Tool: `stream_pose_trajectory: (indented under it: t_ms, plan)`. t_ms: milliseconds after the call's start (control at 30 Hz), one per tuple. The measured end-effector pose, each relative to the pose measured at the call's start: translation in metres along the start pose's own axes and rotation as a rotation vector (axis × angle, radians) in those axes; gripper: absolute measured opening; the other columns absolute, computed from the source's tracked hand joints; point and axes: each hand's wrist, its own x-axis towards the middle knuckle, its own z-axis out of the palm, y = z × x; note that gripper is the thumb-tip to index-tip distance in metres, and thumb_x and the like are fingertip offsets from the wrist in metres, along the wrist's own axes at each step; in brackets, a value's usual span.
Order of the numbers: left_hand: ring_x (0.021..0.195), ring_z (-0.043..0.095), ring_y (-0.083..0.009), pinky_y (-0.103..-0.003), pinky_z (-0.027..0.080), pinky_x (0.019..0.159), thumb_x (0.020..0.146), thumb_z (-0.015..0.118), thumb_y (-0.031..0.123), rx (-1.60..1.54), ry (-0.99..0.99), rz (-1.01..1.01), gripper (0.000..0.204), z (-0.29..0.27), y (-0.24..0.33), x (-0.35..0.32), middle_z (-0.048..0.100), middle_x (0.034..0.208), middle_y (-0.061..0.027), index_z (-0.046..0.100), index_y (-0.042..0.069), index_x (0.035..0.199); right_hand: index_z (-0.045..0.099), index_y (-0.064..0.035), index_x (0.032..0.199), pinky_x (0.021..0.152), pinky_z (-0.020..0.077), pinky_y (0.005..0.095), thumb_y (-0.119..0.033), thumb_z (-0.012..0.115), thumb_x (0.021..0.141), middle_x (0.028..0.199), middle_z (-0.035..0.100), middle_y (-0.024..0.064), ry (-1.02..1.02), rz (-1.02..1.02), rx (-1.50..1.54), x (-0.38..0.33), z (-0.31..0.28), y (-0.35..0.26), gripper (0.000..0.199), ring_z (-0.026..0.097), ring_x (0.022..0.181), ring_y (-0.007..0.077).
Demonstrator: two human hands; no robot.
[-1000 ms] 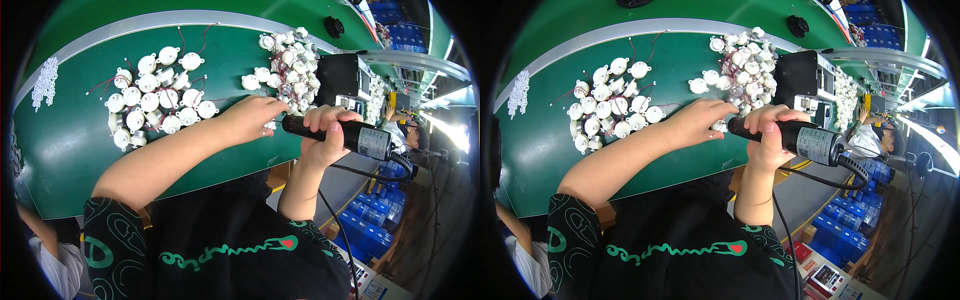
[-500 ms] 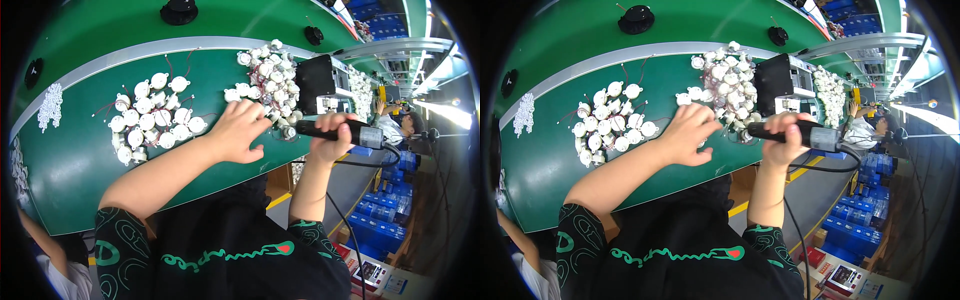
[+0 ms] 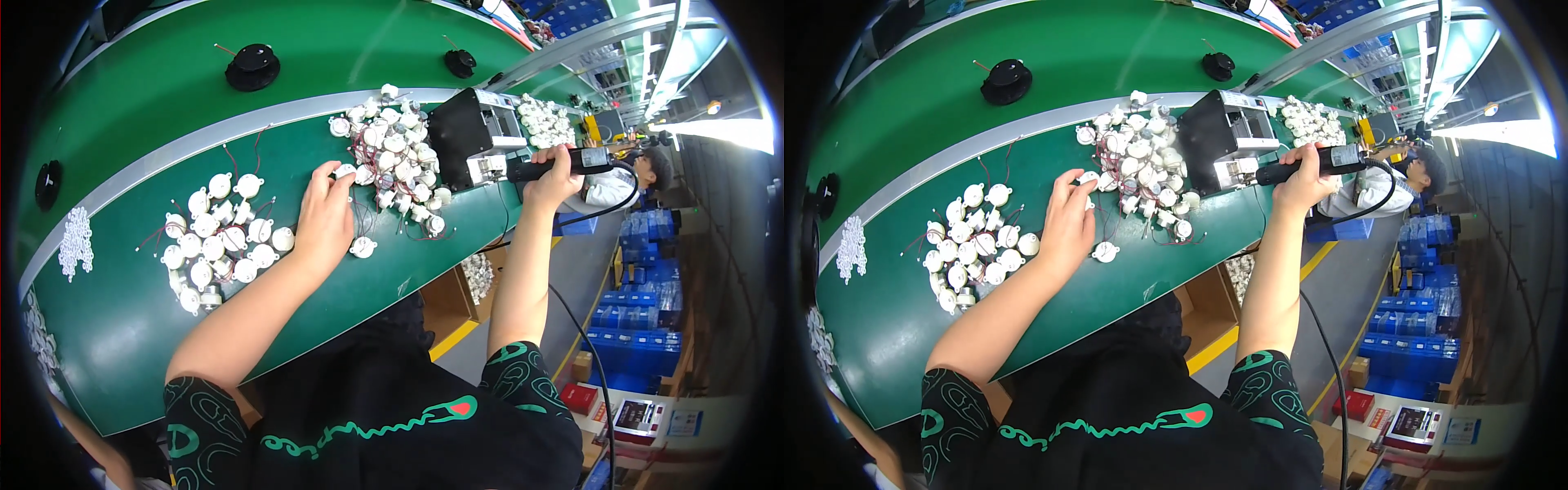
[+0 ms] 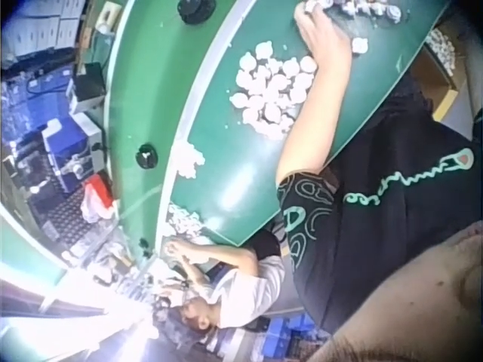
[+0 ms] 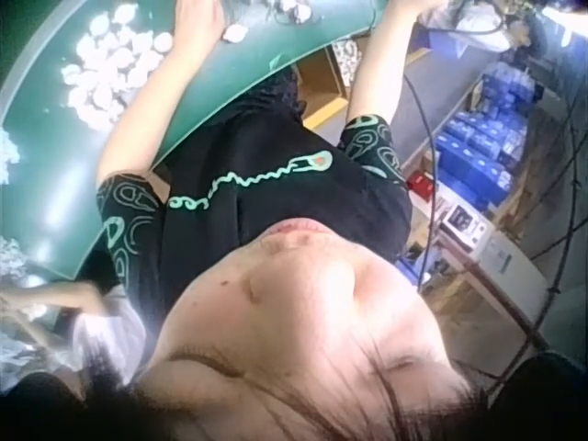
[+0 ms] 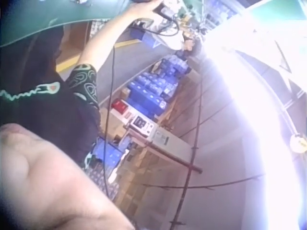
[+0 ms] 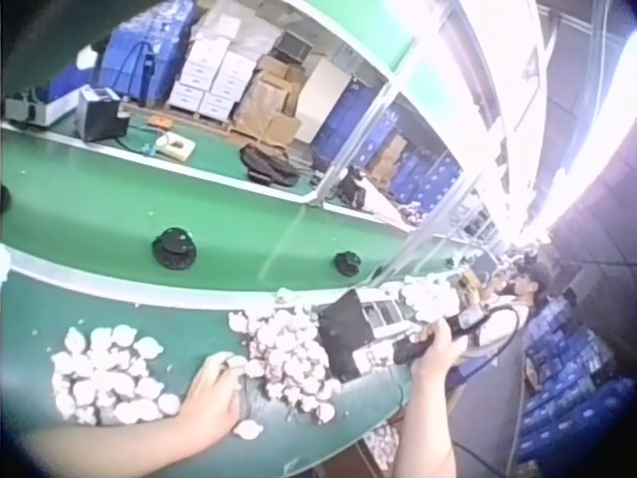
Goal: The person assembles small LED modules by fitting wires and other components together, then securing them with screws using an electric screwdriver.
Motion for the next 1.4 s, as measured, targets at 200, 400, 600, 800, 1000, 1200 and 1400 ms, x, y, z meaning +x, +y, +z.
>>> stream_pose_trajectory:
  t_ms: [200,400,600,800,1000,1200,1400]
  plan:
    - [0.109,0.063,-0.0317,-0.039,0.054,0.092,0.078,0.075,-0.005,-0.263,-0.198,0.024,0.062,-0.002,0.01,-0.004,0.047,0.132,-0.0164,0.052,0.006,0.135,0.049,-0.0076,0.094,0.055,0.045,0.0333,0.003,0.055,0.091,0.073,0.05,0.0037,-0.06,0.168,0.049,-0.031,-0.012,-0.013,0.013,0.047,0.059,0.0153]
    - [0.11,0.063,-0.0285,-0.041,0.052,0.096,0.077,0.078,0.002,-0.356,-0.424,0.037,0.079,-0.001,0.014,-0.004,0.057,0.118,-0.0123,0.042,0.008,0.146,0.048,-0.0068,0.102,0.054,0.0463,0.0365,-0.001,0.059,0.09,0.074,0.05,0.0067,-0.353,0.268,0.261,-0.123,0.046,-0.055,0.018,0.047,0.058,0.0177]
    - [0.108,0.063,-0.0294,-0.044,0.041,0.101,0.078,0.078,0.011,-0.179,-0.285,0.157,0.079,-0.004,0.015,-0.003,0.065,0.108,-0.0095,0.04,0.009,0.147,0.044,-0.0064,0.106,0.056,0.0499,0.0373,-0.003,0.064,0.091,0.075,0.051,0.0083,-0.507,0.225,0.351,-0.158,0.092,-0.057,0.026,0.05,0.06,0.0176]
    - [0.104,0.065,-0.0266,-0.043,0.041,0.099,0.079,0.077,0.009,-0.246,-0.302,0.136,0.074,-0.003,0.015,-0.004,0.066,0.107,-0.0098,0.041,0.009,0.145,0.045,-0.0057,0.105,0.056,0.0503,0.0376,0.0,0.063,0.09,0.076,0.054,0.0098,-0.489,0.214,0.295,-0.164,0.097,-0.042,0.025,0.052,0.06,0.0176]
    - [0.103,0.066,-0.0273,-0.043,0.042,0.099,0.079,0.077,0.008,-0.234,-0.317,0.139,0.066,-0.004,0.012,-0.006,0.067,0.107,-0.011,0.045,0.009,0.137,0.047,-0.0068,0.106,0.054,0.0464,0.036,-0.003,0.061,0.09,0.074,0.05,0.0075,-0.467,0.233,0.272,-0.166,0.099,-0.036,0.022,0.048,0.058,0.0175]
    - [0.101,0.066,-0.0281,-0.043,0.043,0.098,0.078,0.079,0.007,-0.259,-0.312,0.143,0.063,-0.003,0.011,-0.003,0.067,0.105,-0.0107,0.047,0.01,0.133,0.047,-0.0068,0.106,0.054,0.0465,0.036,-0.003,0.062,0.091,0.073,0.049,0.007,-0.493,0.254,0.282,-0.165,0.101,-0.033,0.022,0.048,0.058,0.0176]
    - [0.103,0.065,-0.0276,-0.042,0.043,0.098,0.078,0.079,0.008,-0.262,-0.324,0.149,0.057,-0.003,0.014,0.002,0.067,0.105,-0.0097,0.05,0.01,0.128,0.046,-0.0049,0.107,0.054,0.0505,0.0356,-0.002,0.067,0.091,0.074,0.054,0.009,-0.535,0.221,0.347,-0.162,0.097,-0.026,0.026,0.052,0.059,0.0173]
